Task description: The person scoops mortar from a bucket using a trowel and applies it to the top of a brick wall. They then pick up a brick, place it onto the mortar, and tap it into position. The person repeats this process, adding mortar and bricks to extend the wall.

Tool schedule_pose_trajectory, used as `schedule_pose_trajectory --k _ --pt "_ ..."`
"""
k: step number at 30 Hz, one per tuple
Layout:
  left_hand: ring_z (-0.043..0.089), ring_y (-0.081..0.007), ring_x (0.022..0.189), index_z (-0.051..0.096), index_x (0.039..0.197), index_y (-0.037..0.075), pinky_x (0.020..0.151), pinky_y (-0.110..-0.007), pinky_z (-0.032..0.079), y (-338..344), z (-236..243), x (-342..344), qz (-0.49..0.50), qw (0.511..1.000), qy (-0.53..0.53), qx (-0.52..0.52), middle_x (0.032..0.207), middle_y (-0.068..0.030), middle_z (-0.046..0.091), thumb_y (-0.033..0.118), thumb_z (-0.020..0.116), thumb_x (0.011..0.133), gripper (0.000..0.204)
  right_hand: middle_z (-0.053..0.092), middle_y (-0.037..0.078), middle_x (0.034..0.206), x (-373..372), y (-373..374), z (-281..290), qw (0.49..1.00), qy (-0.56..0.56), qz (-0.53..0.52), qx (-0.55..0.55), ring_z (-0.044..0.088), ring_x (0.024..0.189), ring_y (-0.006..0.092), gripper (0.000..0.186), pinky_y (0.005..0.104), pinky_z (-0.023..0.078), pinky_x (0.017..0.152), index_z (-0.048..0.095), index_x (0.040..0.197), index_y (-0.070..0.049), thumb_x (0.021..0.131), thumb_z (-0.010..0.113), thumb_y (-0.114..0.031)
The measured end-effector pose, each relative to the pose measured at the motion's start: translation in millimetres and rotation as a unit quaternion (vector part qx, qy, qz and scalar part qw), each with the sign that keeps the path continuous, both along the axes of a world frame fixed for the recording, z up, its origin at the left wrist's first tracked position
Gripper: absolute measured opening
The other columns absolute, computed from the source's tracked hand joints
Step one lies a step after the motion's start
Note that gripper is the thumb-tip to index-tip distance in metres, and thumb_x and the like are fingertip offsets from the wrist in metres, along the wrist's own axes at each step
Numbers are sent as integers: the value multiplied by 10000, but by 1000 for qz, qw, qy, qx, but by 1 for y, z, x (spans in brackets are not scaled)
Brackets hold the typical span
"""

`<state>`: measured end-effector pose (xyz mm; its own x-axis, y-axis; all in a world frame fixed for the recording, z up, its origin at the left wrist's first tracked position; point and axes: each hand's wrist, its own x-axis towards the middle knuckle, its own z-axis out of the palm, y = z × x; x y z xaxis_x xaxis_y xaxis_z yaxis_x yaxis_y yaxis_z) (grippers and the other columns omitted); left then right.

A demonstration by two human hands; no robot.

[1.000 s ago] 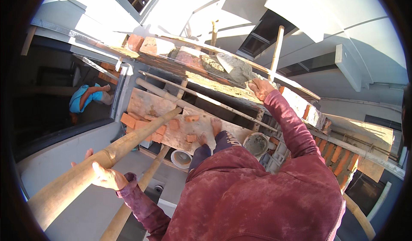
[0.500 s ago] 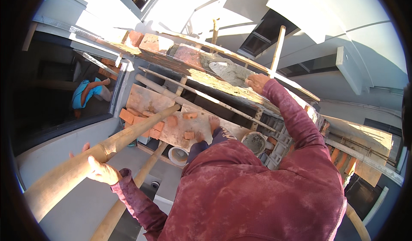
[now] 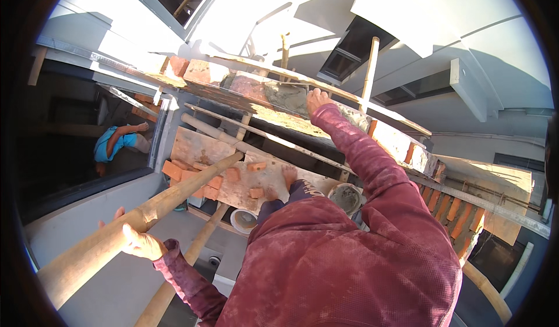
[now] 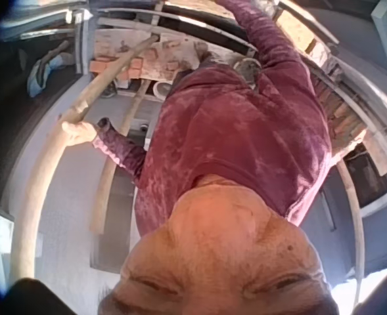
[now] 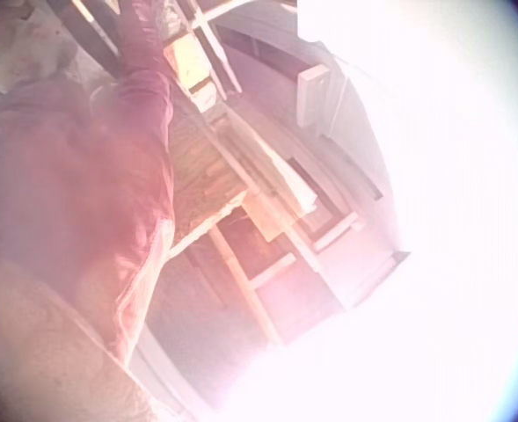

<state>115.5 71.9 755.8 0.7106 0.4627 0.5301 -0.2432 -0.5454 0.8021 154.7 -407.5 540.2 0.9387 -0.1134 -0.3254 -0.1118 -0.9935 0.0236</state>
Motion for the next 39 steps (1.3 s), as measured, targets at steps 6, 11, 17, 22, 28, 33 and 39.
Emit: schedule_pose_trajectory --k 6,11,17,22,28,33,39 --pt "598 -271 994 358 1371 -42 914 -427 480 -2 -1 1 5 1000 -7 4 1041 -180 644 467 714 813 835 605 221 1047 -64 -33 8 997 67 -38 -31 626 1014 361 312 415 540 816 539 1074 61 787 580 -56" --pt "602 -256 988 366 1366 -49 917 -408 485 3 -4 1 0 1000 -11 21 1027 -173 658 466 723 806 840 632 238 970 -135 -60 89 994 31 -90 59 642 896 395 205 476 513 778 577 991 -10 843 551 -149" --pt "602 -248 1007 397 1344 -67 961 -400 465 2 -3 1 -14 1000 -16 16 1034 -168 663 408 683 855 739 636 243 1004 -139 18 34 980 43 -66 182 615 968 398 290 482 479 854 577 1030 -18 918 523 -280" --pt "612 -247 1025 391 1351 -75 966 -390 471 -3 3 -2 -65 998 5 2 1062 -172 657 386 685 869 729 637 206 1035 -103 61 -80 988 4 -65 137 632 959 409 267 493 516 810 598 1075 -50 933 527 -264" --pt "614 -266 1035 383 1365 -60 993 -407 457 1 3 -5 -74 997 9 -16 1099 -188 638 330 696 861 711 643 201 1135 -170 -12 -61 962 -15 -186 197 594 1091 372 314 474 452 930 626 1089 -76 932 513 -324" --pt "619 -277 1038 385 1362 -58 982 -415 474 5 -1 -1 -97 995 -20 -20 1129 -190 622 317 715 848 717 623 172 1169 -233 -27 -33 948 55 -261 174 592 1090 366 317 468 463 925 568 1155 -112 937 499 -332" --pt "627 -273 1019 394 1362 -72 936 -408 511 8 -1 2 -85 996 -7 -25 1127 -193 616 303 738 831 735 624 140 1131 -247 -15 -39 940 -14 -284 188 597 1070 358 267 466 477 896 554 1137 -122 928 531 -286"
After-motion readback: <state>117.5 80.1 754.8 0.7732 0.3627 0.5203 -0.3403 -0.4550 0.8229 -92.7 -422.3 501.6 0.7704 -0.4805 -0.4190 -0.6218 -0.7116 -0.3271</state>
